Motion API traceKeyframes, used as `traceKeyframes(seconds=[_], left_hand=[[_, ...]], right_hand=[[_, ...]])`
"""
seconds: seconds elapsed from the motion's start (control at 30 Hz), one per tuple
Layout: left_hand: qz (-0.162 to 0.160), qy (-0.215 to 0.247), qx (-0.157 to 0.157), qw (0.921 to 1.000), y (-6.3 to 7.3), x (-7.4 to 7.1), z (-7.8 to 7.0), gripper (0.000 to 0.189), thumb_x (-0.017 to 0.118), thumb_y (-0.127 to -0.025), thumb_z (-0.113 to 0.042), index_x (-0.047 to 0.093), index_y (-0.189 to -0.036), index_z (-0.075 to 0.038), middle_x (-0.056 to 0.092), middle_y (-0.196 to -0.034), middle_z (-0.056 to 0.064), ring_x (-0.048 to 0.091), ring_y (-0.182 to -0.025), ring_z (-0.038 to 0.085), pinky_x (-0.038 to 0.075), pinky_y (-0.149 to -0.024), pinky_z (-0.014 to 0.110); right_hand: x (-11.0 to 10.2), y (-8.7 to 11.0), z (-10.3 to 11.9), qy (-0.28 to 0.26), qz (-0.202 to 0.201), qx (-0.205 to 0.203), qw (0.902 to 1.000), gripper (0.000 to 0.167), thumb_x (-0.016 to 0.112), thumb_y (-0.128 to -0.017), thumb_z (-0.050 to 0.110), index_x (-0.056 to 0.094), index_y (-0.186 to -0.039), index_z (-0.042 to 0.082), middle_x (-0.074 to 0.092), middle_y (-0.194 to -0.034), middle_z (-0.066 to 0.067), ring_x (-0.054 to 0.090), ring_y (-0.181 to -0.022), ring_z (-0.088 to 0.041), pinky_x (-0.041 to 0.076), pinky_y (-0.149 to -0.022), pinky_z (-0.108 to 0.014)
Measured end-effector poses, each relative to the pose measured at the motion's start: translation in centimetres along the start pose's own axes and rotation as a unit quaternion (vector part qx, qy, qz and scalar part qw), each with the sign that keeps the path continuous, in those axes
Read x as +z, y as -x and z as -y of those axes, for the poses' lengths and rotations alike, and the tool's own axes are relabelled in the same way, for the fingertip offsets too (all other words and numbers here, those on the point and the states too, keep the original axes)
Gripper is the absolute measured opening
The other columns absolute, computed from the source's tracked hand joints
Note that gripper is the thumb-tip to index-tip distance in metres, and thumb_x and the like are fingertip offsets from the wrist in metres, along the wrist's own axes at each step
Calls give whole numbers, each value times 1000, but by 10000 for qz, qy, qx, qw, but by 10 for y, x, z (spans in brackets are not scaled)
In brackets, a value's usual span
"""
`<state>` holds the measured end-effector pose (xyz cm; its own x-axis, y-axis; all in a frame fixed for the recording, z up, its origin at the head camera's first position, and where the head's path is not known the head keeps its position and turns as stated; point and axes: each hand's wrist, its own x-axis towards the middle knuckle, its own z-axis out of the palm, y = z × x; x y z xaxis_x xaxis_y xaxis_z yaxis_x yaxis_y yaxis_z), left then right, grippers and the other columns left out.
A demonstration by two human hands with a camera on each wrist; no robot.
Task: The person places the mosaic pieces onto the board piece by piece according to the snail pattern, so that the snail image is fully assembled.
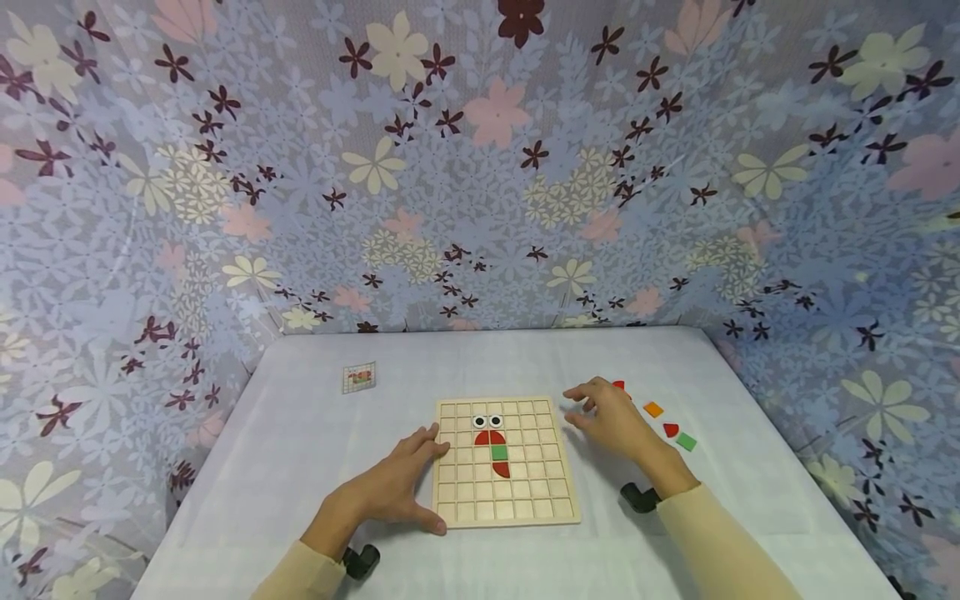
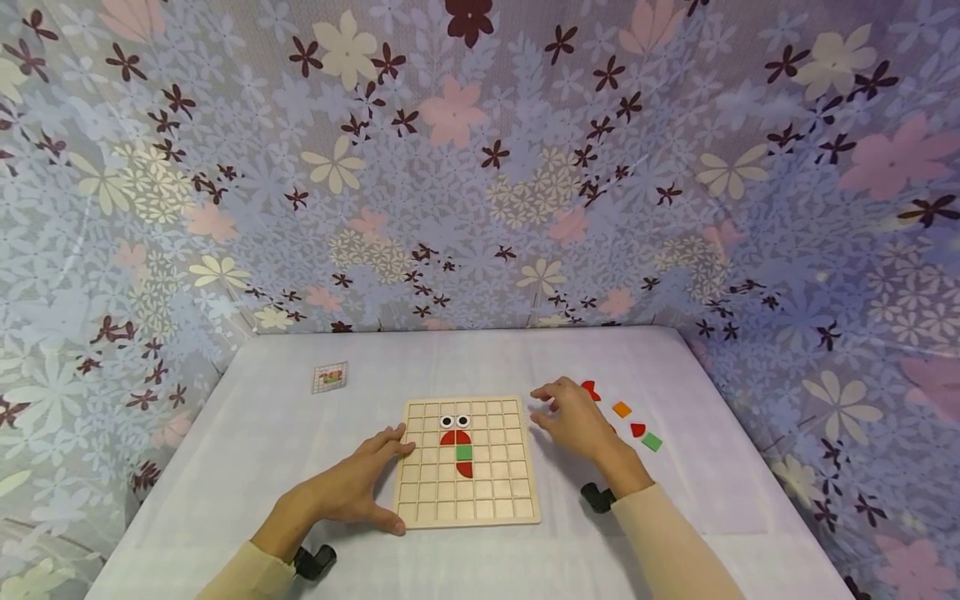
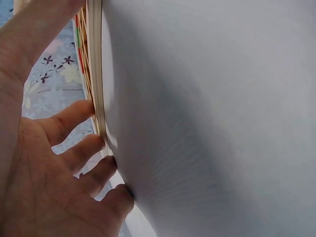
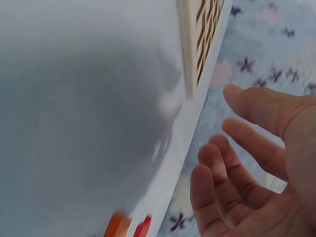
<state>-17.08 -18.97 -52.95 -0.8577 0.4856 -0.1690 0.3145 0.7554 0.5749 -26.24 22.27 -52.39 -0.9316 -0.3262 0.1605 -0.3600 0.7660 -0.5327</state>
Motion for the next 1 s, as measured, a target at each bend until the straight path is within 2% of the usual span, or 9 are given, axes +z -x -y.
traceKeyframes(seconds=[0.2,0.33,0.43,0.63,0.8,1.0], left_hand=[[20,39,6,10000,1,0,0,123,112,-74,-51,51,-172,-9,24,-195,22,21,-181,51,33,-143,72],[2,30,15,10000,1,0,-1,123,112,-74,-51,51,-172,-10,24,-195,22,22,-181,51,34,-143,72],[-27,25,46,10000,1,0,-1,123,112,-74,-51,51,-172,-10,24,-195,22,22,-181,51,34,-142,72],[-66,26,72,9999,0,-1,-1,123,112,-73,-50,51,-172,-10,24,-194,22,22,-181,51,35,-142,73],[-51,52,36,10000,1,0,-1,123,113,-73,-50,52,-172,-10,24,-195,21,22,-181,51,35,-142,73],[-27,52,-4,10000,0,-1,-1,123,112,-73,-50,51,-172,-11,24,-195,21,21,-182,50,34,-142,72]], right_hand=[[-13,-4,-29,27,-165,339,9993,53,89,-105,20,74,-152,0,66,-145,-31,71,-122,-45,65,-97,-62],[-19,-6,-49,63,-176,714,9973,62,89,-105,24,68,-157,-2,56,-156,-41,58,-136,-59,59,-108,-73],[-22,-9,-61,128,-106,977,9951,69,89,-104,26,64,-161,-3,50,-160,-45,50,-141,-64,56,-111,-76],[-26,-12,-76,225,73,1235,9921,70,89,-104,28,64,-161,-4,52,-157,-45,54,-136,-62,59,-108,-73],[-27,-13,-79,80,148,1323,9911,57,88,-105,22,70,-153,-3,60,-146,-40,65,-129,-54,63,-110,-70],[-27,-15,-78,-118,177,1339,9908,42,84,-107,13,76,-144,-4,66,-132,-32,74,-117,-44,69,-101,-59]])
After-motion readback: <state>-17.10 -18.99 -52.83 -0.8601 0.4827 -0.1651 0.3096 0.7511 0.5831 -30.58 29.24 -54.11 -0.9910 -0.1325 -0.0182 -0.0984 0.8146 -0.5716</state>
